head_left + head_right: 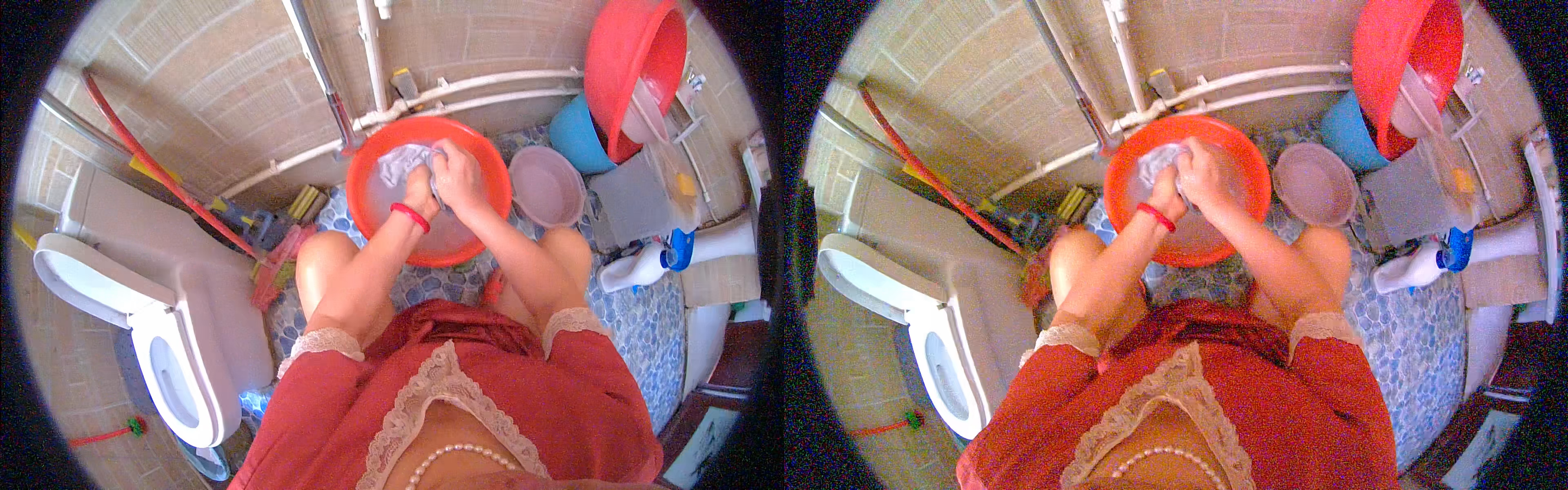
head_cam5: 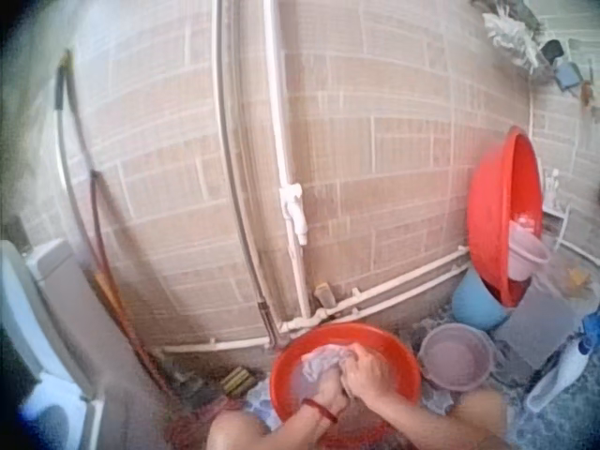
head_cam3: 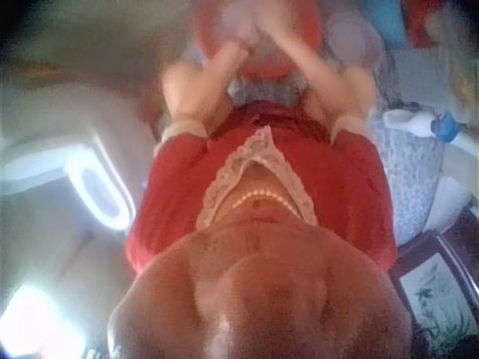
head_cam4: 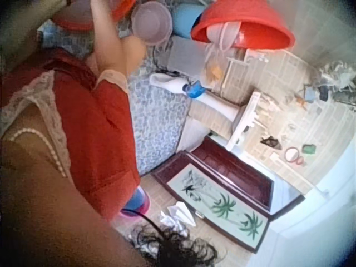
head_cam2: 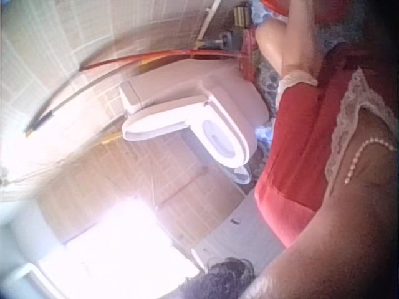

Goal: The person washes a cloth in a red basin, scrubs a wall, and then wipes the side of a toilet.

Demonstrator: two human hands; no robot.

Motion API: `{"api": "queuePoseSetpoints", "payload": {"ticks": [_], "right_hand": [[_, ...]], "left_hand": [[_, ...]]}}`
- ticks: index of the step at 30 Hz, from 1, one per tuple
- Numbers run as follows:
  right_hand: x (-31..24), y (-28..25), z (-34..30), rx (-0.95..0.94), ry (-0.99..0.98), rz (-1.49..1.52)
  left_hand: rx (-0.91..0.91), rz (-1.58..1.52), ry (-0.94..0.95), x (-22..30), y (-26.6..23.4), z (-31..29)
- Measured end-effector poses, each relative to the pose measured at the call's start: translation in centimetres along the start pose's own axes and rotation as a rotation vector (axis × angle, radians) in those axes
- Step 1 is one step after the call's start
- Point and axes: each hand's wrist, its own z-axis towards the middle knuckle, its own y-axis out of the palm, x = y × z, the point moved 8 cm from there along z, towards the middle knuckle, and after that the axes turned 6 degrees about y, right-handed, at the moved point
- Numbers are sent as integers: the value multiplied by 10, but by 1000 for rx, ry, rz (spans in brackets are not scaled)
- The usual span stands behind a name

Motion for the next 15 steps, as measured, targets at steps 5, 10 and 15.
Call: {"api": "queuePoseSetpoints", "payload": {"ticks": [5,10,15], "right_hand": [[84,18,15,110,575,816],[84,39,-9,17,991,1262],[64,38,-28,-44,948,1052]], "left_hand": [[29,266,9,25,0,3],[100,180,36,25,-17,11],[78,897,452,52,21,-28]]}}
